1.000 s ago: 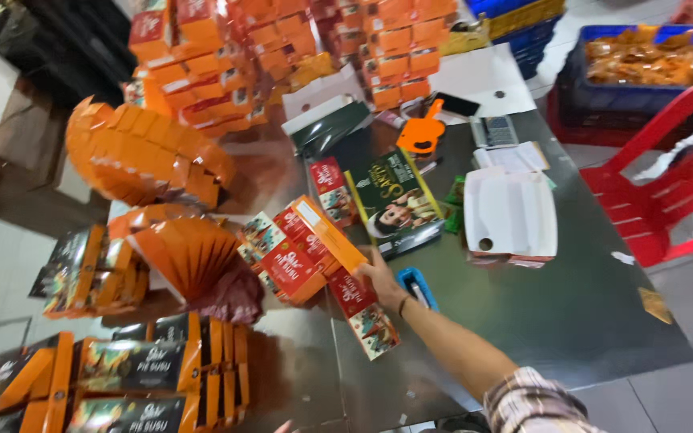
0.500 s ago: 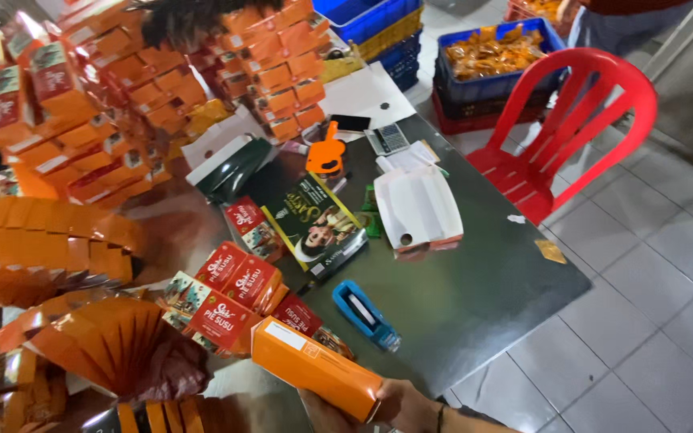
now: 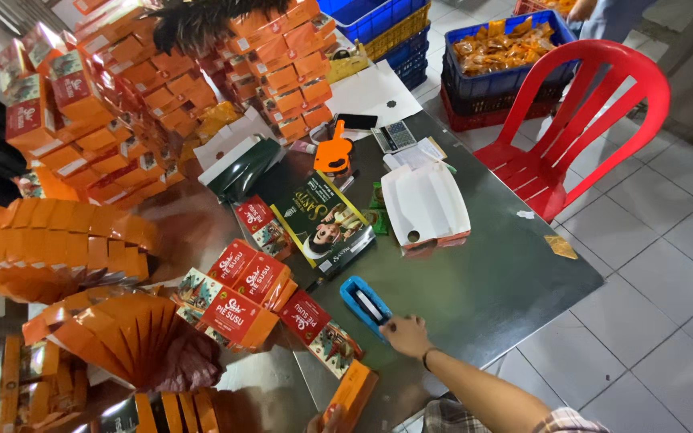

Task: The person assembles, tapes, and stacks small cardboard product boxes on a work surface, handling them individually and placing finished ones in organized piles.

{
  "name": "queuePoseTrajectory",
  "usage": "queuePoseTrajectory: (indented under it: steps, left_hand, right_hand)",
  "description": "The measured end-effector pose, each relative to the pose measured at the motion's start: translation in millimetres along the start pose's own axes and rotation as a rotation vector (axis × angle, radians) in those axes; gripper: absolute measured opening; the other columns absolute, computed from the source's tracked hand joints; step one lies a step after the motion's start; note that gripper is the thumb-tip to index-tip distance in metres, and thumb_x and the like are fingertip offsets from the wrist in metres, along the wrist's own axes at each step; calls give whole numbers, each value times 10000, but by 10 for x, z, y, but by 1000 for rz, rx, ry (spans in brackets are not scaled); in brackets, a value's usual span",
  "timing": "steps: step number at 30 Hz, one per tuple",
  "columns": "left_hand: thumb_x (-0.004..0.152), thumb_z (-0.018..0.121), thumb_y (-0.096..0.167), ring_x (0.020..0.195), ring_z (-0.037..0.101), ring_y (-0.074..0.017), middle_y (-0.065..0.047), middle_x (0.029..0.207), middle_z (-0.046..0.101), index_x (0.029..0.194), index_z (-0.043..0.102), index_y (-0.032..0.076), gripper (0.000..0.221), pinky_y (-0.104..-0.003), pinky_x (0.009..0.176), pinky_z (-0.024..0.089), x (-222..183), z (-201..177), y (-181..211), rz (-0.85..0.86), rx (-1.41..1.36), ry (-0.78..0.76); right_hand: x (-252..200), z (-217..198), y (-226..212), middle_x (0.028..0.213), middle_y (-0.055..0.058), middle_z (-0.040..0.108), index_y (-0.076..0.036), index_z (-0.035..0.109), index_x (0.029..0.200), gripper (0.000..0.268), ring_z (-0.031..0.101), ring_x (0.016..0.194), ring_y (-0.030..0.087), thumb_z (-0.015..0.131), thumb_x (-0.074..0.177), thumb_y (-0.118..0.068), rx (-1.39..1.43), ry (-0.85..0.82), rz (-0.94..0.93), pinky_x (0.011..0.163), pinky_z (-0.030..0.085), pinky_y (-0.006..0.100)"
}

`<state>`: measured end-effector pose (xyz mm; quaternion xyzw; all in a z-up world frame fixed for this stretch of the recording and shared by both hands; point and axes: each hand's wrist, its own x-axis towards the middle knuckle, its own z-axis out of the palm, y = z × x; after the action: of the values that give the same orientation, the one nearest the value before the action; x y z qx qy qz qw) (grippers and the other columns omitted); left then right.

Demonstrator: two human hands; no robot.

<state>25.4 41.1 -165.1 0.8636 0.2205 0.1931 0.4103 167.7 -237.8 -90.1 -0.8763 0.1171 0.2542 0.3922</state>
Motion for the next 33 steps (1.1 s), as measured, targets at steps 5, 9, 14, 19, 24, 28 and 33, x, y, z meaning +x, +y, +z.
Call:
queuePoseTrajectory:
  steps: [5,9,14,19,24,28,33]
  left_hand:
    - [745,728,496,670,706,-279,67,1070,732,1229,620,644,517,-429,620,566,111,-72,-50,765,378,9]
    - [803,747,515,852,709,-199,91,1095,719,1165,615,619,400,-383,523,555,-89,-191,444,626,628,0]
    - [858,668,294,1032,633,-359,-69,1259,635,1252,693,485,439,-502,819,544,-190,-322,426,528,497,-325]
    - [921,609,334,1284,503,-382,-54,1457,499,1352,624,439,444,-539,1038,407,-263,-272,394,499,460,-422]
    - [839,667,259,1278,521,-358,-47,1481,491,1212,695,356,386,-498,1039,435,-296,-231,378,483,467,-352]
    - [972,602,326,1196,601,-310,6,1438,564,1013,666,239,115,-441,1010,476,-263,-251,395,498,354,-290]
    - [1011,587,421,1181,613,-312,-24,1413,590,914,565,139,299,-438,1040,472,-240,-269,419,481,294,-317]
  right_hand:
    - [86,-118,-25,531,-35,592,-232,670,705,432,658,768,190,502,1010,-488,33,12,63,1111,284,452]
    - [-125,-158,212,1091,26,769,-327,802,1008,455,677,1150,260,513,850,-642,-102,71,112,982,410,432]
    - [-245,-116,371,1160,57,768,-322,805,1068,575,674,1195,316,452,822,-703,-225,-76,165,956,513,454]
    - [-111,-276,670,915,120,788,-150,822,967,362,749,954,397,619,901,-442,-421,118,-44,917,535,501]
    - [-920,67,67,926,136,770,-242,773,1180,364,701,938,332,741,818,-263,-39,-252,-154,828,506,381]
    - [-1088,738,-148,938,148,746,-115,720,1144,506,732,870,298,851,773,-433,197,-282,-156,797,548,410]
    - [-897,1225,-145,651,91,599,-143,473,738,468,667,658,272,858,743,-408,247,-26,37,660,508,343]
